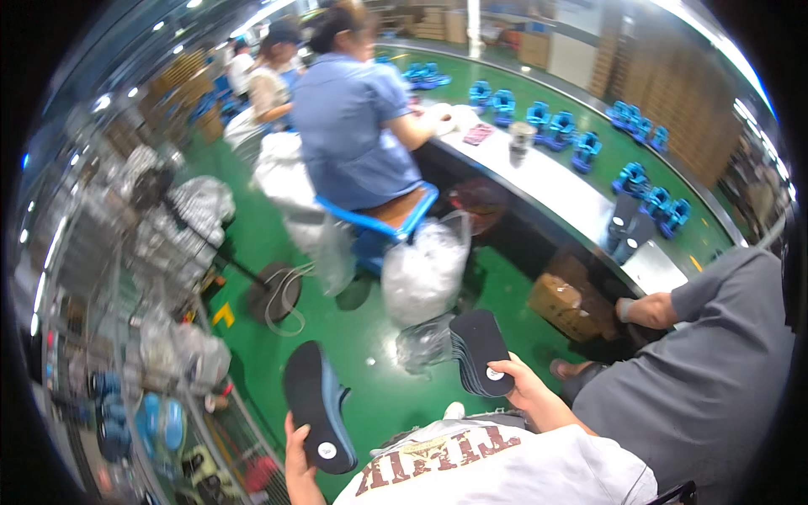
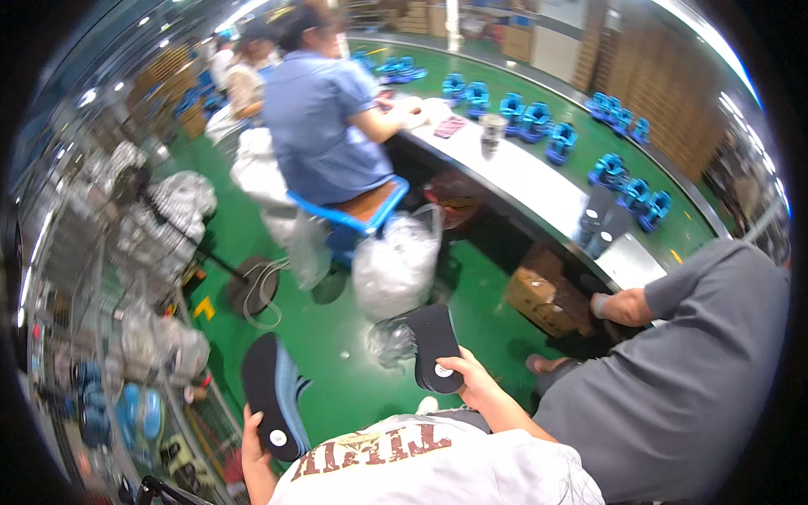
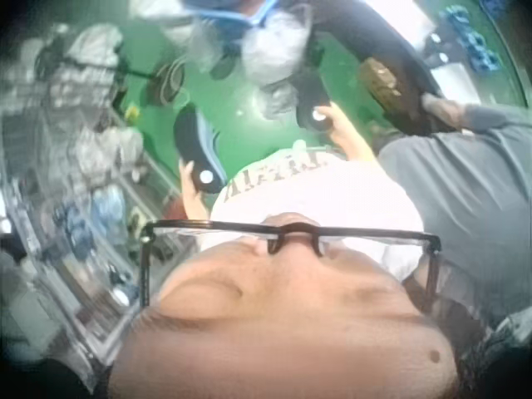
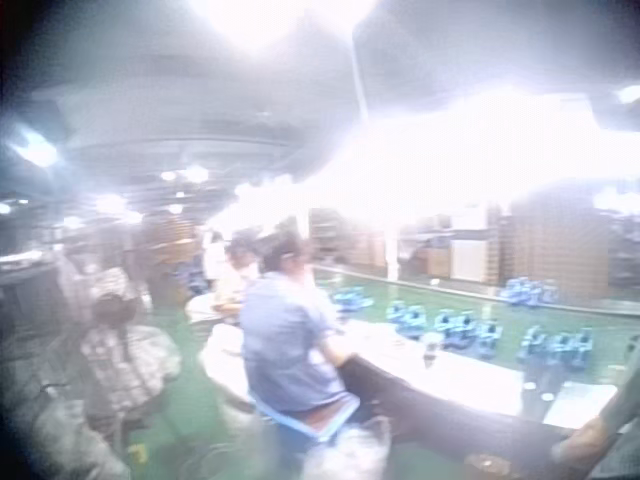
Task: The person picks up insoles from a stack and inserts them one by one into shoes on a green conveyor belt. They walk to a shelf and retrieve a larger stack of insoles, bringing them back to the workbench to continue the process.
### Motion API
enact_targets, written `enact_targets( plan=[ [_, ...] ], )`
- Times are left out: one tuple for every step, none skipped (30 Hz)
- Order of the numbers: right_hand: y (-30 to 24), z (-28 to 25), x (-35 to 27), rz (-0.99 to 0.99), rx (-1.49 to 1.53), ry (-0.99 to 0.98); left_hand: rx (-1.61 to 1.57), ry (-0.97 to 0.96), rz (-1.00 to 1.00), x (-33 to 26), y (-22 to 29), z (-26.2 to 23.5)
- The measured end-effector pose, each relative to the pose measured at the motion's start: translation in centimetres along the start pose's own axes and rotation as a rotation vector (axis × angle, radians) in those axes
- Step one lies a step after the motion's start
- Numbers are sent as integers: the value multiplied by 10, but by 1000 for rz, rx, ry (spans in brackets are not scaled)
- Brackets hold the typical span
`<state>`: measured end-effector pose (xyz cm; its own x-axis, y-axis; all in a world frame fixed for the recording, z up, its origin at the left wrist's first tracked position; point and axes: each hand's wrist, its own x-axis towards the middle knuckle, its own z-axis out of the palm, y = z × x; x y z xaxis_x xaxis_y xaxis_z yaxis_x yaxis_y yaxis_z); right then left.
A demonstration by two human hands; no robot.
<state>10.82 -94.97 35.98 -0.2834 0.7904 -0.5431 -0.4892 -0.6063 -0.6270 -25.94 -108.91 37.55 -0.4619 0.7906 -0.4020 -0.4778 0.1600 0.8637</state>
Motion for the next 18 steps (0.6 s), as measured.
enact_targets(
  plan=[
    [-23,-21,-12,-7,62,120,94,-125,-44,22,-7,42],
    [-26,-38,-18,-76,158,196,126,-249,-130,52,-10,69],
    [-28,-58,-17,-135,214,230,156,-367,-213,84,-14,97],
    [-47,-66,-20,-209,223,281,179,-448,-244,110,-28,135],
    [-64,-71,-27,-287,233,349,201,-539,-289,134,-45,173],
    [-78,-71,-14,-355,207,328,250,-603,-310,154,-50,202],
    [-95,-77,-1,-439,166,303,300,-678,-329,170,-50,244],
    [-117,-78,11,-542,174,286,303,-785,-330,184,-50,289],
    [-140,-78,26,-645,182,267,307,-890,-330,198,-50,336],
    [-164,-87,40,-738,178,256,256,-985,-324,211,-55,385],
    [-191,-96,56,-826,174,242,206,-1072,-318,225,-59,434],
    [-216,-105,69,-884,167,200,103,-1130,-279,242,-73,482],
    [-237,-121,86,-937,167,236,5,-1183,-243,257,-84,530],
    [-261,-129,103,-1004,162,285,-57,-1262,-264,262,-87,579],
    [-281,-139,120,-1055,154,333,-123,-1321,-290,267,-93,622],
    [-300,-155,131,-1049,126,362,-108,-1344,-296,275,-102,665],
    [-315,-176,141,-1035,106,393,-83,-1363,-307,283,-117,703],
    [-326,-203,157,-948,216,357,8,-1321,-318,296,-141,733]
  ],
)
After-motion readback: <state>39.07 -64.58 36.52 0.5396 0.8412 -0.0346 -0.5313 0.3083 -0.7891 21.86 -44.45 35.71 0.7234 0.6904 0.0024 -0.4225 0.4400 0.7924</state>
